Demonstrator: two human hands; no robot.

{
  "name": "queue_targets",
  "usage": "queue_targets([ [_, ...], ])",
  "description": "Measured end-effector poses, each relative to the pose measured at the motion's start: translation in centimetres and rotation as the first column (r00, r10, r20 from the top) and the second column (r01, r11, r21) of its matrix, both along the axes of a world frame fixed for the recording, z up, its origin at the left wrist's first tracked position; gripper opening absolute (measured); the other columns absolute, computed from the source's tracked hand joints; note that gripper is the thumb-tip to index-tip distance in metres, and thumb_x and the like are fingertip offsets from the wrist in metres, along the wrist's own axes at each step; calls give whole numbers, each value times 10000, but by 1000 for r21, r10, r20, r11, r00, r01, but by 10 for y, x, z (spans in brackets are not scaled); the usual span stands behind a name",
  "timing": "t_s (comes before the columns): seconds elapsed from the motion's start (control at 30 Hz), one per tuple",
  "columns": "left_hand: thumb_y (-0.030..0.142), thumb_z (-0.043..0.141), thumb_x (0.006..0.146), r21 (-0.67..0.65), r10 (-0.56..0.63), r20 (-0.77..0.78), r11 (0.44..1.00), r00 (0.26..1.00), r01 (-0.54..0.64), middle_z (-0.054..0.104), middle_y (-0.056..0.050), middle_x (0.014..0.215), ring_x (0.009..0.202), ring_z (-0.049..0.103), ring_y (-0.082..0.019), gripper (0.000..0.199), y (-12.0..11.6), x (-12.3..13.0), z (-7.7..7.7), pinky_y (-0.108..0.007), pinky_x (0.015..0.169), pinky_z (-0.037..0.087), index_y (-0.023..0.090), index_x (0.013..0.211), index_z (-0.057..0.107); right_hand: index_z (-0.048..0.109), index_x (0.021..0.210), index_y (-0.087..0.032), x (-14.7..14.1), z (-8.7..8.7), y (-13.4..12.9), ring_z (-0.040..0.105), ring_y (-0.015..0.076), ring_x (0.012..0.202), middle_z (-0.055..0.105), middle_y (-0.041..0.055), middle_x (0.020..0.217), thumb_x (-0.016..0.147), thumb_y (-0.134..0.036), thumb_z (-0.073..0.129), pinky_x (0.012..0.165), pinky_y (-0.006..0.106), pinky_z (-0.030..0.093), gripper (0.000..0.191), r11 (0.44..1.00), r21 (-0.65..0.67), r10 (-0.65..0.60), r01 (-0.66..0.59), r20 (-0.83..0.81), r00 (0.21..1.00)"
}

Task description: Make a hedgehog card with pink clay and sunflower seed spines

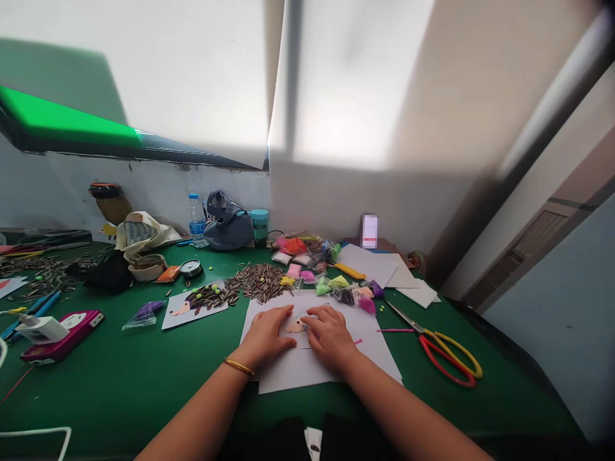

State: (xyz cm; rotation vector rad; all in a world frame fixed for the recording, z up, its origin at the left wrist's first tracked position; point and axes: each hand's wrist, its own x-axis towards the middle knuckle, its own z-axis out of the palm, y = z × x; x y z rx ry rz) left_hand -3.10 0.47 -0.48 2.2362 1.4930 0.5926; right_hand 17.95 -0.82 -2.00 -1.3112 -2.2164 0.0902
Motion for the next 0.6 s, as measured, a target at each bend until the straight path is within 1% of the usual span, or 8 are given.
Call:
queue_targets([
  [0.2,300,759,708,24,-5,-16,1000,1000,6,583,-73,1386,1295,503,-286,704,0,0,1,-426,1102,331,237,1367,519,694,1111,-273,6,0,0,518,241,1147,665,47,1170,860,-167,574,985,412,356,298,998,61,14,-11,-55,998],
  [0.33,289,755,710,18,-3,-23,1000,1000,3,582,-75,1387,1298,500,-286,687,-1,0,4,-430,1110,322,242,1358,530,693,1086,-256,16,4,4,535,234,1110,673,53,1139,885,-179,556,964,395,353,255,994,109,-23,31,-74,997],
  [0.4,287,756,709,13,2,-18,1000,1000,-2,578,-76,1392,1302,494,-294,684,-2,1,5,-441,1113,318,245,1355,535,685,1104,-251,26,7,11,525,242,1125,669,58,1155,890,-198,558,977,402,337,255,987,122,-98,104,-53,994],
  [0.43,290,756,708,12,5,-12,1000,1000,-5,575,-75,1396,1306,490,-299,681,-2,0,6,-445,1115,317,248,1352,539,675,1127,-247,32,10,16,515,251,1142,663,61,1174,889,-210,563,989,413,323,265,979,127,-157,161,-37,987],
  [0.53,305,755,713,16,11,5,1000,1000,-11,570,-77,1400,1314,482,-311,664,-1,0,5,-461,1120,312,248,1342,550,620,1231,-229,53,18,35,474,284,1187,624,84,1253,873,-237,587,1019,461,280,359,928,124,-358,352,30,933],
  [0.6,317,750,725,27,9,9,1000,1000,-9,577,-79,1393,1311,485,-313,642,0,0,3,-473,1119,315,248,1333,556,606,1244,-236,64,23,47,447,304,1211,601,97,1290,863,-255,604,1000,485,276,382,897,96,-439,431,94,894],
])
